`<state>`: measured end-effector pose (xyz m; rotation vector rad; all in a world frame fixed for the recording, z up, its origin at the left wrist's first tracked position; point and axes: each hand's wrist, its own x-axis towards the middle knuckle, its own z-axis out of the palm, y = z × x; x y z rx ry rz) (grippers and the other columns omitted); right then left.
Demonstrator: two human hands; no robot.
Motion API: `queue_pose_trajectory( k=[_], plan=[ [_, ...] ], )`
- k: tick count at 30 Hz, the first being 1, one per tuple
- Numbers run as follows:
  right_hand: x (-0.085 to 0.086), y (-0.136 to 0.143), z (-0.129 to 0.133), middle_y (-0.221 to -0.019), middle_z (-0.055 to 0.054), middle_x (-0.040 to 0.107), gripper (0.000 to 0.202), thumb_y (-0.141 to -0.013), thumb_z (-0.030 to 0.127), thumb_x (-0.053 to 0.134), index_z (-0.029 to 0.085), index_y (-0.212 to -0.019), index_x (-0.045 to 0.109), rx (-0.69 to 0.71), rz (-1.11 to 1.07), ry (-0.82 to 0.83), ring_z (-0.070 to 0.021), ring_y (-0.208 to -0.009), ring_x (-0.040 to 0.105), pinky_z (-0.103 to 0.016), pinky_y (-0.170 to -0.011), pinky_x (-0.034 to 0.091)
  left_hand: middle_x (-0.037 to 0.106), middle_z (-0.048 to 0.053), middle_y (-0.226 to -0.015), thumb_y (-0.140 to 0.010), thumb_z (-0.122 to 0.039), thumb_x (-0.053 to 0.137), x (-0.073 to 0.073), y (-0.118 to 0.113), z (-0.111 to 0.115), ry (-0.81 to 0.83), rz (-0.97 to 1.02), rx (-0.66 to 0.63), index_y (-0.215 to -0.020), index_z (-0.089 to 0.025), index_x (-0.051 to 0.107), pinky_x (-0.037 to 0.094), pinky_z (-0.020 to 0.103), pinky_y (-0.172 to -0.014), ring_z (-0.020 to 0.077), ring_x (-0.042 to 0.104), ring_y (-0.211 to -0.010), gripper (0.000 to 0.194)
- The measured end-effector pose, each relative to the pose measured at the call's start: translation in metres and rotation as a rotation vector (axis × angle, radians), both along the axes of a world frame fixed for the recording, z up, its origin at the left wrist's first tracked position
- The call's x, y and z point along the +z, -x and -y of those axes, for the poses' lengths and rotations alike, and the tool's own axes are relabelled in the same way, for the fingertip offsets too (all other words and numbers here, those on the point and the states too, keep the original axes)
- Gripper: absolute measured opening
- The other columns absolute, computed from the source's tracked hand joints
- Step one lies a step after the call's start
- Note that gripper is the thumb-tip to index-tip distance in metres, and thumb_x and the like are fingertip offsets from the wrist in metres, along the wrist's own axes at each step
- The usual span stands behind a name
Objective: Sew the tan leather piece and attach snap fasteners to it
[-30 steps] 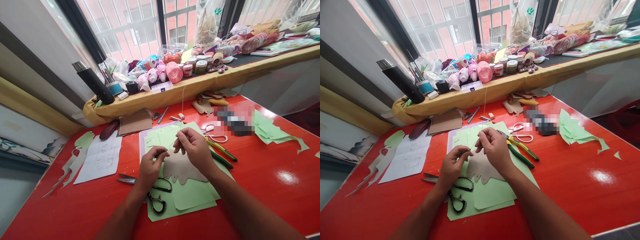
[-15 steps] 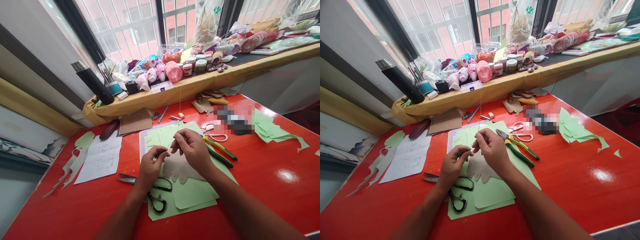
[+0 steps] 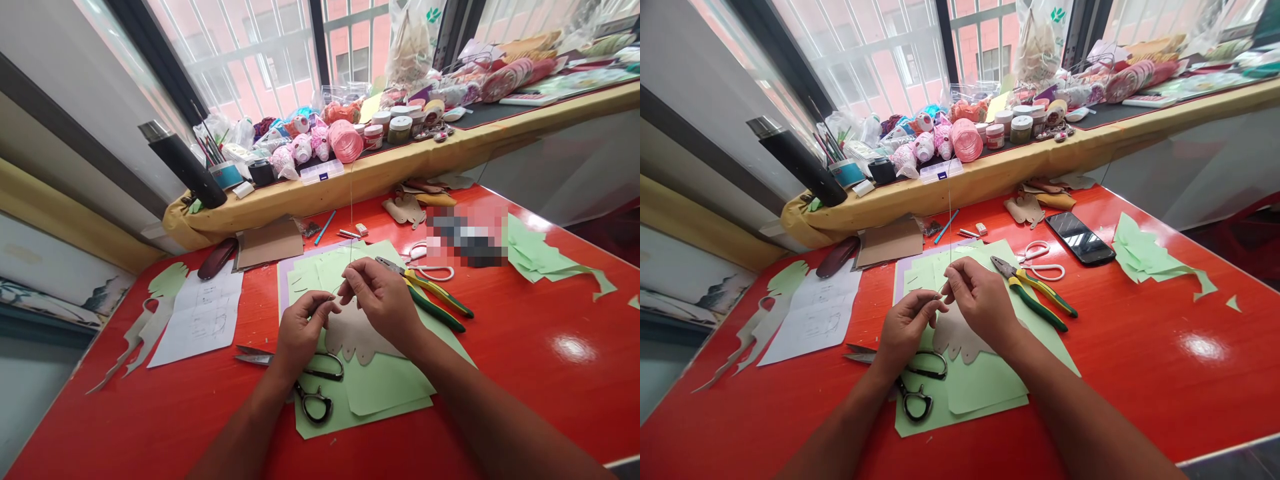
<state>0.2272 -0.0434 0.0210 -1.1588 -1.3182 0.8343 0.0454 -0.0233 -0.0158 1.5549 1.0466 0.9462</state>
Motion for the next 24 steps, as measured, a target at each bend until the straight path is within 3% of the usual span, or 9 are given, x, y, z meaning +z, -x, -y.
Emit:
queue_pose_trajectory(
  k=[13,24],
  plan=[
    [-0.0030,0.0042,0.0011,-0.071,0.000,0.072,0.025,-0.106,0.040,0.052,0.025,-0.087,0.060,0.103,0.022,0.045,-0.0181,-0.066,0.070,-0.030,-0.062,0.052,0.075,0.002,-0.082,-0.097,-0.039,0.066,0.0054,-0.0012,0.0003,-0.075,-0.093,0.009,-0.096,-0.021,0.074,0.052,0.030,-0.075,0.0178,0.066,-0.073,0.019],
    [-0.0054,0.0076,0.0026,-0.071,0.001,0.070,0.024,-0.106,0.040,0.053,0.025,-0.089,0.059,0.091,-0.011,0.046,-0.0180,-0.065,0.068,-0.030,-0.062,0.050,0.074,0.002,-0.082,-0.096,-0.040,0.068,0.0020,0.0000,-0.0020,0.000,-0.005,0.026,-0.101,-0.020,0.072,0.052,0.029,-0.072,0.0161,0.063,-0.069,0.021]
  ],
)
